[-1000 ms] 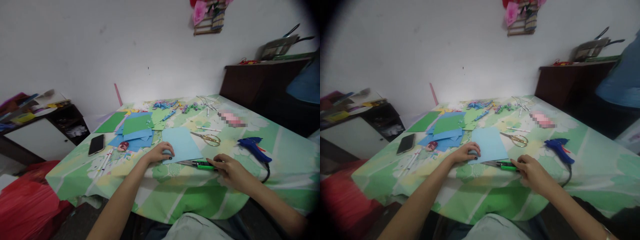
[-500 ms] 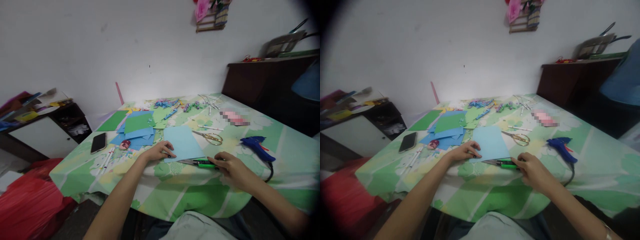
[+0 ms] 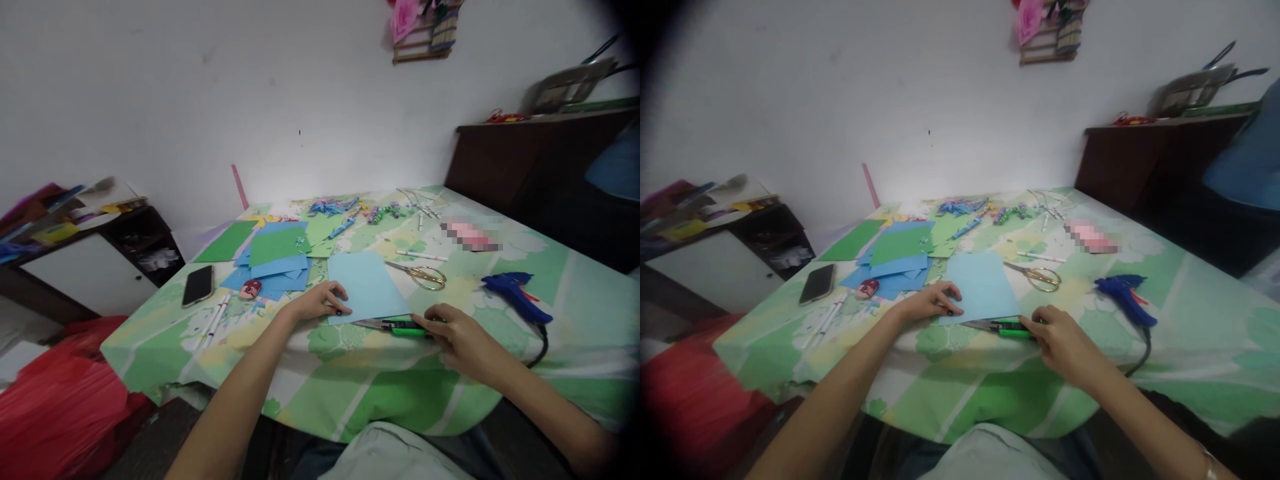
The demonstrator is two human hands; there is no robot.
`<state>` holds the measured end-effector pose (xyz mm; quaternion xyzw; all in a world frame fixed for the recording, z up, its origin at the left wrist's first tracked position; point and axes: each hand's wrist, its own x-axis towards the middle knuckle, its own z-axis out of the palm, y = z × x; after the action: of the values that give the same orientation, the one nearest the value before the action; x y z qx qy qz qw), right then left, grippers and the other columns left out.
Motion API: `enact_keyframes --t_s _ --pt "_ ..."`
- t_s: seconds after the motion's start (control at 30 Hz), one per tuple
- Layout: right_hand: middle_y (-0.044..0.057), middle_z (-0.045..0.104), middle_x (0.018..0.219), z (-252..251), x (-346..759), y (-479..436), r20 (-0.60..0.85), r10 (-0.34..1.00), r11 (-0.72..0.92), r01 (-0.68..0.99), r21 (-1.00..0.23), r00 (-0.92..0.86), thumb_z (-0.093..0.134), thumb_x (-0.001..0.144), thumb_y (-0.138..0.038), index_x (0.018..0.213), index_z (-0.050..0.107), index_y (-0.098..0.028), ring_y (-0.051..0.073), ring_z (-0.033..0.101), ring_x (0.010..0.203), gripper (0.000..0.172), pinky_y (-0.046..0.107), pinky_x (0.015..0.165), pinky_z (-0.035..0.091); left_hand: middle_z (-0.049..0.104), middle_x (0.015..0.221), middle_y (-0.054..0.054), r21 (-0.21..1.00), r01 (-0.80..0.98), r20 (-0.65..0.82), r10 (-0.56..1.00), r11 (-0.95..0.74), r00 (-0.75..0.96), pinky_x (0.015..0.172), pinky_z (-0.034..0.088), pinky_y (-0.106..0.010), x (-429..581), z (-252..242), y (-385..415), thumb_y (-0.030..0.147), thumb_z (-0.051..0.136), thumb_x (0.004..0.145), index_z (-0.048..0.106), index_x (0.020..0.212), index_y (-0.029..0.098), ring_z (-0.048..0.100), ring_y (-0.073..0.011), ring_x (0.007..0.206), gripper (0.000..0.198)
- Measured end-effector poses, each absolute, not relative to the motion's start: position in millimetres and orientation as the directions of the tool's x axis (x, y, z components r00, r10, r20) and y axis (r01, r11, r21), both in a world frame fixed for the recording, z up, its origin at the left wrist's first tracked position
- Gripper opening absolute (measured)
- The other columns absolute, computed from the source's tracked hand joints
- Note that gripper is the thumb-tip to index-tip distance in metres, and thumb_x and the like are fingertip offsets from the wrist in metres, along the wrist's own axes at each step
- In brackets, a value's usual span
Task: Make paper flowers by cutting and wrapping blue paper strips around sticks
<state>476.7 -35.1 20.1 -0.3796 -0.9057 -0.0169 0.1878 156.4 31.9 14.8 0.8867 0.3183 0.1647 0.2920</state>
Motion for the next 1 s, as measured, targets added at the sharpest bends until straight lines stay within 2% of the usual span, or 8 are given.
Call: enact_keyframes --t_s 0.47,1.0 --pt "0.011 0.057 0.083 20.3 471.1 -35.9 0.333 0.695 0.702 0.702 -0.123 -0.637 0.039 0.073 -0.005 0.112 0.060 -0.018 0.019 0.054 0.075 0.046 0.031 0.065 0.045 0.050 0.107 -0.004 0.617 0.503 0.074 0.681 -0.605 0.729 0.088 0.037 -0.029 157.3 13.9 33.0 0.012 0.056 0.074 0.068 0.092 0.026 0.046 -0.0152 0.097 0.026" --pt "0.010 0.057 0.084 17.3 464.8 -38.1 0.321 0.696 0.699 0.708 -0.102 -0.642 0.041 0.068 0.000 0.112 0.060 -0.018 0.019 0.053 0.075 0.050 0.029 0.064 0.044 0.051 0.104 -0.004 0.602 0.500 0.103 0.682 -0.622 0.724 0.090 0.036 -0.030 160.2 17.7 28.9 0.012 0.057 0.073 0.069 0.091 0.026 0.045 -0.0149 0.096 0.025"
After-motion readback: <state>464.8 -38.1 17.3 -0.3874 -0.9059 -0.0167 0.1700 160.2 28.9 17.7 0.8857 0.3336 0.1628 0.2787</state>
